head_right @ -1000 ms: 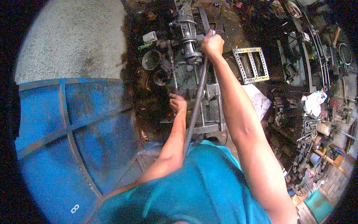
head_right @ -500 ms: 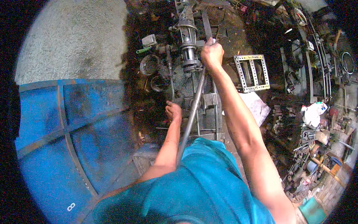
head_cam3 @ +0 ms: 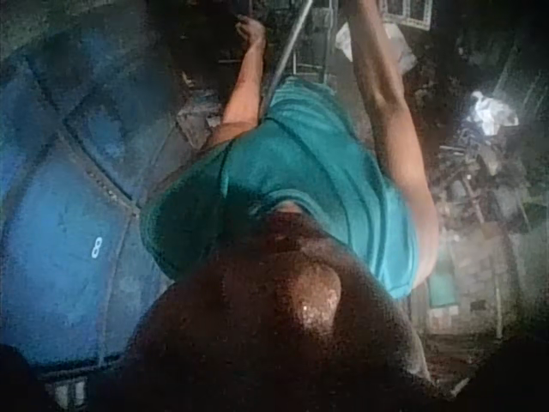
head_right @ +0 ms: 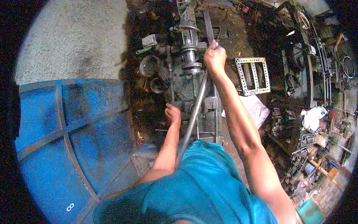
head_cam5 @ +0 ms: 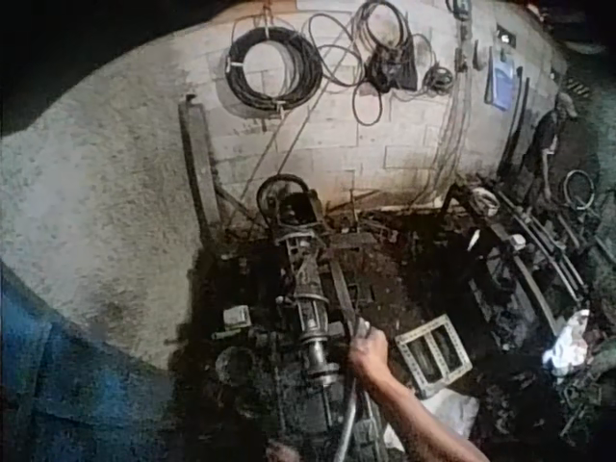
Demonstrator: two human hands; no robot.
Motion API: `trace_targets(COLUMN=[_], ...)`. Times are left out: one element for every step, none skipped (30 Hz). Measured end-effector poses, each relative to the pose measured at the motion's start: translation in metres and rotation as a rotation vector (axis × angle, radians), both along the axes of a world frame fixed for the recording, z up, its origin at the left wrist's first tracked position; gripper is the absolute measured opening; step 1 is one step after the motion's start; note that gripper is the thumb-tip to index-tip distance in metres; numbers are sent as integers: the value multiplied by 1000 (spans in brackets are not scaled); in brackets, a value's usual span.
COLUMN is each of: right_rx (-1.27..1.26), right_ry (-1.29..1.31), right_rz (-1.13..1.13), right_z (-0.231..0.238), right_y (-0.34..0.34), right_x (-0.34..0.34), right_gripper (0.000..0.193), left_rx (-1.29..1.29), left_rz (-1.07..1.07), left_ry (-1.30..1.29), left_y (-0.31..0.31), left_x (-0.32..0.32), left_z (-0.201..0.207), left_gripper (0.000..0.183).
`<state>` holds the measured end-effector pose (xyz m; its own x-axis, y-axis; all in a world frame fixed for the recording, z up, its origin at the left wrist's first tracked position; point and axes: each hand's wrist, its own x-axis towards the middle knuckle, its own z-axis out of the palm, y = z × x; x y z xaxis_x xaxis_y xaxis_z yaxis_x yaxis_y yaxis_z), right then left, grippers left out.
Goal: Bending and shaping a metal rod using an industrial forming machine on a fabrication floor.
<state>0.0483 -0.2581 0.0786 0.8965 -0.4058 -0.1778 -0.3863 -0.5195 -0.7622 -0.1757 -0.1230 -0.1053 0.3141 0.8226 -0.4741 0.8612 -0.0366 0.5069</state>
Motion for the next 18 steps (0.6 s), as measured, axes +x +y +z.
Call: trace_targets(right_rx=[-41, -31, -14, -7, -51, -30, -25, -33, -24, -17, -18, -14, -19, -38, -23, -14, -18, -4], right_ry=[-31, -19, -14, -18, -38, -36, -34, -40, -35, -46, -46, -63, -62, -67, -62, -66, -66, -71], right_rz=[14, 11, 21, 23, 15, 17, 11, 8, 1, 8, 14, 22, 24, 25, 37, 31, 22, 23], right_z=[0, 0, 0, 1, 1, 2, 3, 3, 3, 3, 2, 2, 1, 1, 1, 1, 1, 1], right_y=[-1, -1, -1, -1, -1, -1, 0, 0, -1, -1, -1, -1, -1, -2, -2, -2, -2, -2], right_x=[-1, -2, -2, -1, -3, -2, -3, -4, -4, -4, -4, -3, -4, -4, -3, -3, -3, -3], right_gripper=[61, 61, 61, 62, 62, 62, 61, 61, 61, 61, 60, 60, 60, 59, 59, 59, 59, 59], left_rx=[2, -4, 30, -11, 60, 101, 137, 55, -29, -31, -31, -31, -35, -18, 6, 3, 27, 25], left_rz=[3, 0, -3, 2, -70, -139, -140, -72, -3, -6, 9, 29, 36, 50, 59, 71, 49, 34], left_ry=[-1, 33, 46, 54, 26, 36, -15, 31, 75, 74, 32, -16, -15, -35, -66, -50, -29, 18], left_y=[-1, 0, -1, -1, 0, 1, 2, 4, 4, 4, 3, 3, 2, 0, 0, 0, 0, -1], left_x=[-1, -3, -4, -3, -5, -5, -5, -5, -4, -5, -6, -4, -6, -7, -6, -6, -5, -2], left_z=[0, 0, -1, -3, -5, -8, -13, -17, -23, -28, -33, -36, -38, -38, -36, -32, -26, -20], left_gripper=[67, 66, 65, 65, 65, 65, 65, 65, 65, 65, 64, 64, 64, 64, 63, 63, 63, 63])
